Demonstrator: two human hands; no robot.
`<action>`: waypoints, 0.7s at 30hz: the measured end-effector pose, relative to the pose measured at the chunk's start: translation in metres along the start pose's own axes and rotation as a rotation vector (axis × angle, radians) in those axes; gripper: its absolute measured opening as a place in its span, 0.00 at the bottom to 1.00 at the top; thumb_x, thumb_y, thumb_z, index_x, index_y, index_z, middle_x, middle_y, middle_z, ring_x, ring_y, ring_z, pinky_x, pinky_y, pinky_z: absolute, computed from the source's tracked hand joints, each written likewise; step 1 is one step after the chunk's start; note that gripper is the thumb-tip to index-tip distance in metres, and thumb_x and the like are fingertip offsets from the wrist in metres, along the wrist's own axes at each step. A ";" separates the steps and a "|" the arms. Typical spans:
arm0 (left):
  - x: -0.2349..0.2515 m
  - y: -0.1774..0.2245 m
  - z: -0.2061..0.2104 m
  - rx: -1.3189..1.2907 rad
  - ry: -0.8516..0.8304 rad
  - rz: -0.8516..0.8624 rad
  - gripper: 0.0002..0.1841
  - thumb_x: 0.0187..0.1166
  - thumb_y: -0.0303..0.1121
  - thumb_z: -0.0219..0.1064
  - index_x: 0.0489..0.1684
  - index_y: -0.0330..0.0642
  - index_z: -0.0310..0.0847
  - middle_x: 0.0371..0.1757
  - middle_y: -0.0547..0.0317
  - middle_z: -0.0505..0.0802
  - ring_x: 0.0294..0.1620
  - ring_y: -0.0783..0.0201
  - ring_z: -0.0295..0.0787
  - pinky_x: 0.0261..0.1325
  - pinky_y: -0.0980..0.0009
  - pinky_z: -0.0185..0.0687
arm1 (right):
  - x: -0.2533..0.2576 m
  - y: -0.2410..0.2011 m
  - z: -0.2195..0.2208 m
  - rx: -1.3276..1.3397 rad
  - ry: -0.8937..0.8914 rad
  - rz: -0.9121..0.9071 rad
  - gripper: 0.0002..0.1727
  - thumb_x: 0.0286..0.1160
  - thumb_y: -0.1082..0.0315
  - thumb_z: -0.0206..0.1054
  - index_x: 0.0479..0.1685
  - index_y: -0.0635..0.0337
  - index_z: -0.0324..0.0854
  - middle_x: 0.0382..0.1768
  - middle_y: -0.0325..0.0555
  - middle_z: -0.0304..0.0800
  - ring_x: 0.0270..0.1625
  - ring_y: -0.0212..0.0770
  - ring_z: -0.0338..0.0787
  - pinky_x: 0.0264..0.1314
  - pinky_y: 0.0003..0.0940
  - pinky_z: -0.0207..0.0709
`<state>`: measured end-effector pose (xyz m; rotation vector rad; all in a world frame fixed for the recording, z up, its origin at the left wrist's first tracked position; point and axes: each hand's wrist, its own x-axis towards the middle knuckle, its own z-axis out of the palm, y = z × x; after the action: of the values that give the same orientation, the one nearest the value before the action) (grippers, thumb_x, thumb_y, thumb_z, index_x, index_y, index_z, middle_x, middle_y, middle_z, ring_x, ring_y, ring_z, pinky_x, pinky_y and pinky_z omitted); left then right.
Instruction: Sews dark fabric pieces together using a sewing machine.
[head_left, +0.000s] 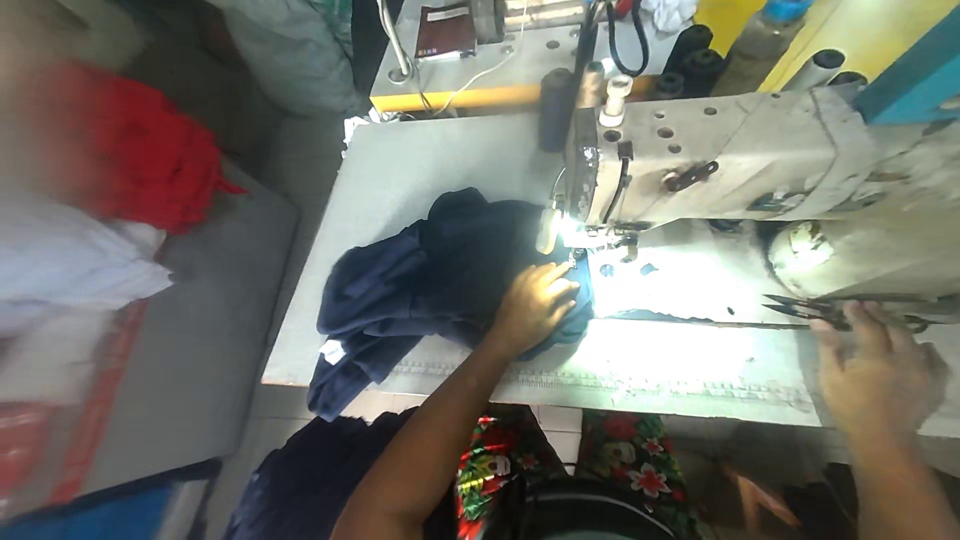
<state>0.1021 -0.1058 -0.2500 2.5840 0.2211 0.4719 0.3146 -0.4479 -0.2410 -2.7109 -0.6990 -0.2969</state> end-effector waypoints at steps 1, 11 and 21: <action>0.000 -0.001 0.001 0.001 0.002 0.004 0.13 0.82 0.34 0.67 0.57 0.42 0.93 0.73 0.47 0.89 0.78 0.46 0.82 0.83 0.45 0.68 | -0.002 -0.001 0.001 0.005 -0.016 0.003 0.36 0.91 0.45 0.49 0.82 0.67 0.72 0.82 0.69 0.72 0.86 0.72 0.68 0.86 0.76 0.47; 0.000 0.000 0.000 0.002 -0.009 -0.004 0.13 0.81 0.34 0.68 0.57 0.42 0.92 0.73 0.46 0.88 0.78 0.45 0.82 0.83 0.46 0.67 | -0.007 -0.002 0.002 -0.037 -0.025 0.017 0.39 0.89 0.41 0.47 0.86 0.64 0.68 0.85 0.65 0.69 0.87 0.73 0.64 0.86 0.78 0.39; 0.000 0.003 -0.003 0.011 -0.010 -0.008 0.13 0.81 0.34 0.68 0.57 0.41 0.92 0.73 0.47 0.89 0.77 0.46 0.82 0.83 0.47 0.68 | -0.008 -0.004 0.002 -0.058 -0.029 0.030 0.38 0.90 0.42 0.47 0.87 0.63 0.67 0.85 0.64 0.69 0.86 0.75 0.66 0.83 0.80 0.43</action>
<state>0.1016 -0.1067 -0.2461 2.5944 0.2308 0.4567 0.3065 -0.4474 -0.2440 -2.7832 -0.6665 -0.2753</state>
